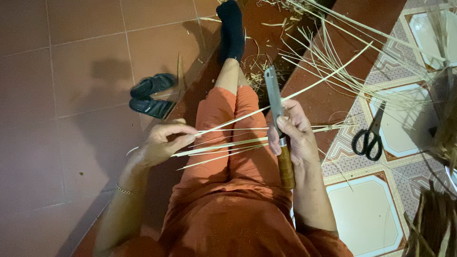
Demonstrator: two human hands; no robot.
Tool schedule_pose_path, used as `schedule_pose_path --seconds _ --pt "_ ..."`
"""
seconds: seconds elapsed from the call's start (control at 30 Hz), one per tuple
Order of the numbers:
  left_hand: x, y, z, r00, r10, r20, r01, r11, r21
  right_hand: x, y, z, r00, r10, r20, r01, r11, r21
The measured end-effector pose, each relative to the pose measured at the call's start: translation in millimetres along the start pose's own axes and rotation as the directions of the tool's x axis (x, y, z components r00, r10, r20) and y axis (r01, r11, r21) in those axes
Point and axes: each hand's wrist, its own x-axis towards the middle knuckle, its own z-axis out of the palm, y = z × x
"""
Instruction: The person sits on the floor and uses a knife to split long bamboo strips into thinner pieces. They hold the strips in one hand and carefully shave or split them with the knife in the other, discarding offcuts onto the floor.
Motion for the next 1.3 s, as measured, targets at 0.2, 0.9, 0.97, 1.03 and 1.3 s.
schedule_pose_path --seconds 0.2,0.9,0.97,1.03,1.3 --pt "4.3 60.9 15.7 0.907 0.415 -0.077 -0.42 0.906 -0.058 0.8 4.2 16.4 1.0 0.021 0.02 -0.021 1.0 -0.001" --pt "15.0 42.9 14.2 0.933 0.356 -0.045 -0.359 0.927 -0.108 -3.2 3.0 31.7 0.997 0.077 0.016 -0.075 0.994 -0.084" --pt "12.7 39.8 9.5 0.949 0.316 -0.023 -0.316 0.945 -0.085 -2.4 1.3 29.8 0.998 0.059 0.037 -0.056 0.996 -0.072" --pt "10.5 36.8 5.9 0.954 0.298 -0.01 -0.298 0.95 -0.09 -2.3 0.2 28.3 0.997 0.05 0.055 -0.047 0.997 -0.067" --pt "-2.8 28.1 -11.0 0.963 0.268 -0.039 -0.27 0.961 -0.052 -3.9 -7.5 22.7 1.0 0.012 0.003 -0.012 0.999 -0.036"
